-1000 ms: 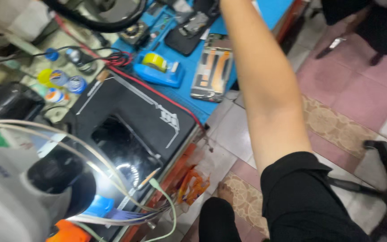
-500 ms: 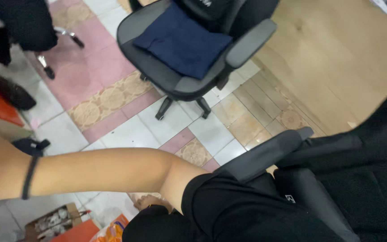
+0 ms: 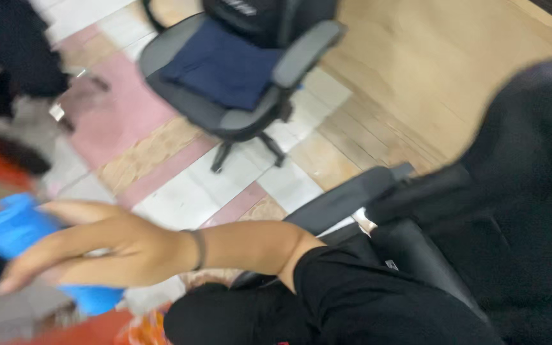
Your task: The person uses a screwdriver to remove multiple screws from the internal frame of a disassembled smartphone. They then switch to a blue electric screwdriver to continue removing screws from the device's chassis.
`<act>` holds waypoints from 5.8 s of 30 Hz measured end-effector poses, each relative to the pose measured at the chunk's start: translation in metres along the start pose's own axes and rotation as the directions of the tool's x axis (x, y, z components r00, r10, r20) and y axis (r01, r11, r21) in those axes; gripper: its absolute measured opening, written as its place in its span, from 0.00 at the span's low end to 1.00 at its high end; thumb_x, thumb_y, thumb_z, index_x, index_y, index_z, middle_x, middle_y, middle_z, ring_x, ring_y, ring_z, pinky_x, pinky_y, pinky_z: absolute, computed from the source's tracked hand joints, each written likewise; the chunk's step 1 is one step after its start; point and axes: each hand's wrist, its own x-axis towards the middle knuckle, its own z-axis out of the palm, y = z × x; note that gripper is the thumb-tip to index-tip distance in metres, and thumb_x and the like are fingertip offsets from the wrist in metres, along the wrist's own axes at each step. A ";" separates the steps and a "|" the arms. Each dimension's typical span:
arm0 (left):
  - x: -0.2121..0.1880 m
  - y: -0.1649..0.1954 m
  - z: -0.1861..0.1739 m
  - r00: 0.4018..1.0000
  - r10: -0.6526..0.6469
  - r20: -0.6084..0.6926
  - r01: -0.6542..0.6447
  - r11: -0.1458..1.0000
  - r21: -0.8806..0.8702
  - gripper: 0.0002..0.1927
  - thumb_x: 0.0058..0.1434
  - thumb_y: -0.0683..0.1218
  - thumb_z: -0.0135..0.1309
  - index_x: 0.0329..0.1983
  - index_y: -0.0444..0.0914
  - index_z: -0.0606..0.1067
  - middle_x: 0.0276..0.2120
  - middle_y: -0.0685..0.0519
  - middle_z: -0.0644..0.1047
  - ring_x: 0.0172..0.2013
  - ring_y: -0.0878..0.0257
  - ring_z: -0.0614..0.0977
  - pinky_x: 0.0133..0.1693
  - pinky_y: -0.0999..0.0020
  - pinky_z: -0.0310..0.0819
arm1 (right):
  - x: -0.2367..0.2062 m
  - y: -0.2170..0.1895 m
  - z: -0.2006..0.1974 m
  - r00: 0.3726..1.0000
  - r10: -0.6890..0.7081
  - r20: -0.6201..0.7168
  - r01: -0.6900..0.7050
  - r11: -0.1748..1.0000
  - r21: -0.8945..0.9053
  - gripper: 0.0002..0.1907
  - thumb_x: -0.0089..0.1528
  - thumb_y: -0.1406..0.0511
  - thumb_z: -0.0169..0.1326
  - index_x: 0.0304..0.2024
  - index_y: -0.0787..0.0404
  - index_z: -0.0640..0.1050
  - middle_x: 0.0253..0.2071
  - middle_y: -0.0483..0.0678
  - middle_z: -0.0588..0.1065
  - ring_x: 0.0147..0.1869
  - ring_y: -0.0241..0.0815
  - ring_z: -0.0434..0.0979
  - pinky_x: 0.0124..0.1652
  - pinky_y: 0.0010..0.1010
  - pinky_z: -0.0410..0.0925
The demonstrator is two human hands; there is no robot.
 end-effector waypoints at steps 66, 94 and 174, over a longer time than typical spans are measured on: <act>-0.456 -0.147 -0.332 0.625 0.057 -0.778 0.233 0.938 0.256 0.21 0.56 0.51 0.70 0.48 0.35 0.82 0.55 0.50 0.76 0.66 0.43 0.64 0.67 0.41 0.54 | -0.175 -0.127 0.486 -0.304 -0.138 0.943 0.691 0.649 0.318 0.29 0.48 0.57 0.67 0.48 0.63 0.77 0.32 0.47 0.77 0.35 0.48 0.77 0.35 0.37 0.70; -0.460 -0.161 -0.329 0.627 0.053 -0.777 0.234 0.939 0.253 0.19 0.61 0.51 0.69 0.51 0.36 0.83 0.57 0.55 0.79 0.67 0.46 0.64 0.67 0.45 0.51 | -0.180 -0.138 0.504 -0.351 -0.140 0.926 0.653 0.672 0.349 0.34 0.41 0.56 0.69 0.49 0.61 0.79 0.31 0.47 0.77 0.33 0.47 0.78 0.34 0.37 0.69; -0.448 -0.161 -0.313 0.549 0.022 -0.836 0.305 0.925 0.225 0.18 0.64 0.54 0.69 0.47 0.37 0.82 0.56 0.56 0.76 0.68 0.46 0.63 0.66 0.37 0.47 | -0.174 -0.120 0.497 -0.319 -0.135 0.938 0.663 0.675 0.323 0.34 0.41 0.56 0.70 0.50 0.59 0.81 0.30 0.45 0.76 0.30 0.45 0.76 0.32 0.37 0.68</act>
